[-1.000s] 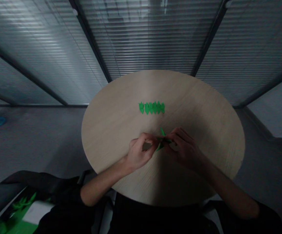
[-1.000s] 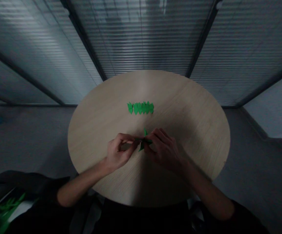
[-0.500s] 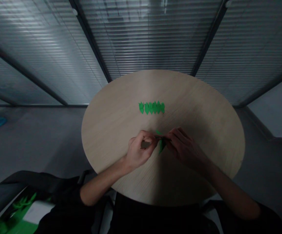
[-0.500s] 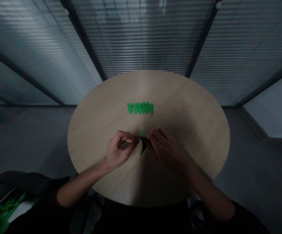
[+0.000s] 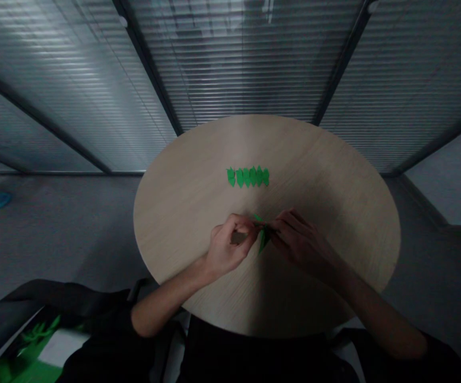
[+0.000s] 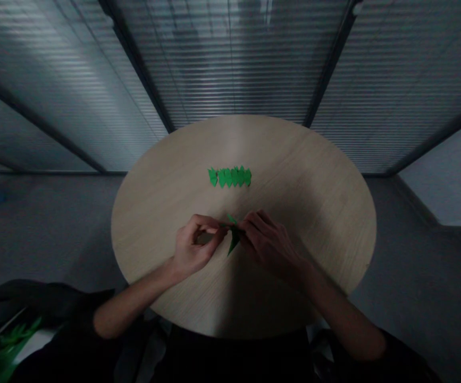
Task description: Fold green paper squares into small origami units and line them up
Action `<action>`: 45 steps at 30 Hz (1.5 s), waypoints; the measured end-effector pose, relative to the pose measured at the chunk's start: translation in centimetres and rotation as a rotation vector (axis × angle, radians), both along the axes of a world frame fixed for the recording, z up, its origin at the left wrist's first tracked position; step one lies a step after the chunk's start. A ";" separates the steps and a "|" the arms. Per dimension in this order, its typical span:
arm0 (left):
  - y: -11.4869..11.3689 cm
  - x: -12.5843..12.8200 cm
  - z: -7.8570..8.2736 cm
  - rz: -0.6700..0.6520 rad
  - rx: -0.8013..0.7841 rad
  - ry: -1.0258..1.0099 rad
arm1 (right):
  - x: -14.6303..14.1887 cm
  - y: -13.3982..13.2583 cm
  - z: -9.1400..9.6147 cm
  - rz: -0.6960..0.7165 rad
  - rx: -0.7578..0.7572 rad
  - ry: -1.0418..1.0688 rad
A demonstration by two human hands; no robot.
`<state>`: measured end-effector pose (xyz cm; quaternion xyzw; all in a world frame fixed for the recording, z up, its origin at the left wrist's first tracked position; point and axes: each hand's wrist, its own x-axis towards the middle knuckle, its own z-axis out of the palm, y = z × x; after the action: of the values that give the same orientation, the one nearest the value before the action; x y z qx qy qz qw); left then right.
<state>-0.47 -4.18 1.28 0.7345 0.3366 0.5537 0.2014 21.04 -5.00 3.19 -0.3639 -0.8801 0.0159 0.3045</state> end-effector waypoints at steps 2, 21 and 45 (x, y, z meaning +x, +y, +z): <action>0.0 0.0 0.0 -0.005 0.005 0.016 | 0.0 0.0 0.0 0.003 0.009 0.001; 1.7 0.1 1.4 -0.254 -0.651 -0.576 | -0.8 0.4 -1.5 -0.013 -0.221 0.521; 1.7 0.2 1.0 -0.441 -0.900 -0.232 | -0.9 0.3 -1.8 -0.021 -0.463 0.780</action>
<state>-0.25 -2.45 2.25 0.5624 0.3543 0.3761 0.6455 20.17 -4.75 1.38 -0.3980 -0.6691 0.3450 0.5243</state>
